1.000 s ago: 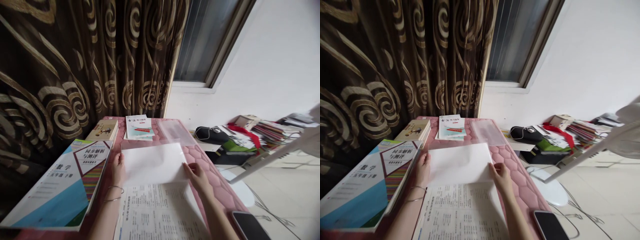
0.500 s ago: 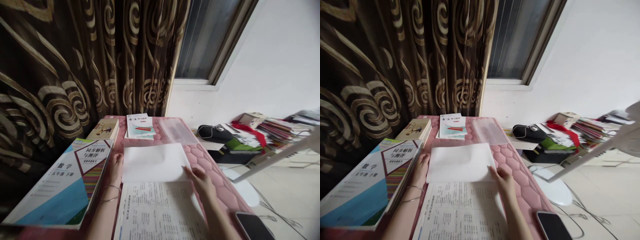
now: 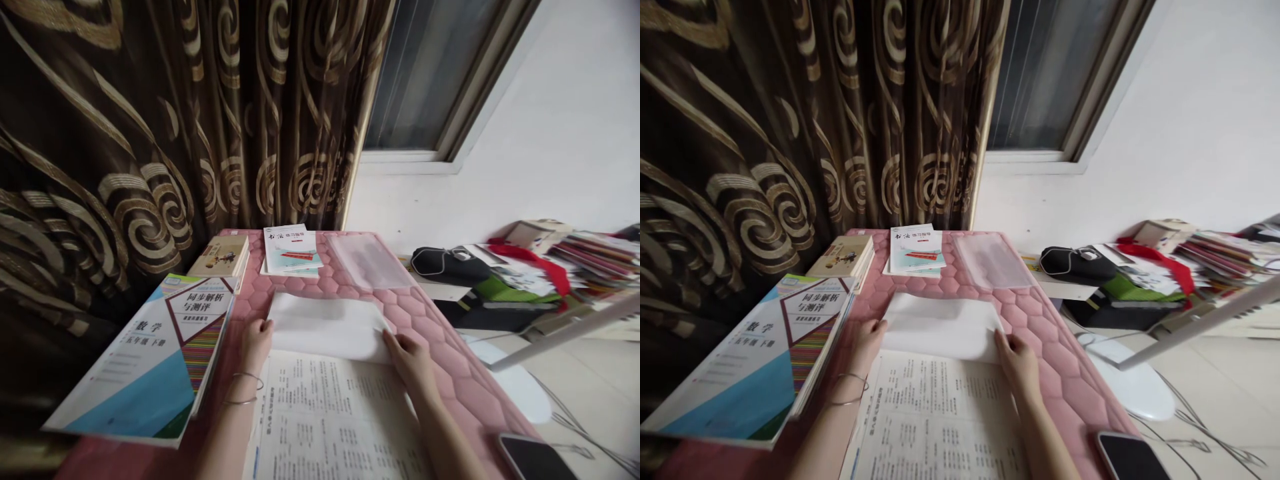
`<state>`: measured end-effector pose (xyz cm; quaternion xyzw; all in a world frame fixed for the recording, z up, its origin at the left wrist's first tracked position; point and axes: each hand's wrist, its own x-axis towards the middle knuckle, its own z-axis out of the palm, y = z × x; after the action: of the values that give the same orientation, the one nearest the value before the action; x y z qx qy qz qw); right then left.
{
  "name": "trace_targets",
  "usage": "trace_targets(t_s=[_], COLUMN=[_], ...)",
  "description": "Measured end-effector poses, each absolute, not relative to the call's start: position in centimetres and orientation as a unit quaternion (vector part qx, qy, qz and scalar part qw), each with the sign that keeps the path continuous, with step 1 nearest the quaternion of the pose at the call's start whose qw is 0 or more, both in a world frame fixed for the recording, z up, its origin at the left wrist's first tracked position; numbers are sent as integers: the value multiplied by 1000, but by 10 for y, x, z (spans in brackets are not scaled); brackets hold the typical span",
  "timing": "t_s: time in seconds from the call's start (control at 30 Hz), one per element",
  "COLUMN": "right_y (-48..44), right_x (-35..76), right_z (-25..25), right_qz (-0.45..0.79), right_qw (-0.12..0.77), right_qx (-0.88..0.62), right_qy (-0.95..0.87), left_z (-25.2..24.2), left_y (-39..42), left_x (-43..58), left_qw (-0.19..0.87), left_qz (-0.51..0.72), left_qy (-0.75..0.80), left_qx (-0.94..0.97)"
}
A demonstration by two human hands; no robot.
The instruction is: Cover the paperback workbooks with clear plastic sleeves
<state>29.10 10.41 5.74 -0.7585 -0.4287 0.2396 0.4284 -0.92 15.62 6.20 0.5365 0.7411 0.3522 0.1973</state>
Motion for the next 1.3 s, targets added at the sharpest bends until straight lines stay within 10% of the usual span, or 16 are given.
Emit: trace_targets(t_s=[0.6, 0.97, 1.3], right_y=[108, 99, 101], right_x=[285, 281, 282], right_z=[40, 40, 39], right_qz=[172, 160, 146], right_qw=[354, 533, 514], right_qx=[-804, -703, -718], right_qy=[-446, -444, -446], left_z=[53, 47, 62], left_y=[147, 149, 133], left_x=[-6, -11, 0], left_qw=[158, 347, 211], left_qz=[241, 509, 433], left_qy=[778, 627, 733], left_qx=[559, 477, 480])
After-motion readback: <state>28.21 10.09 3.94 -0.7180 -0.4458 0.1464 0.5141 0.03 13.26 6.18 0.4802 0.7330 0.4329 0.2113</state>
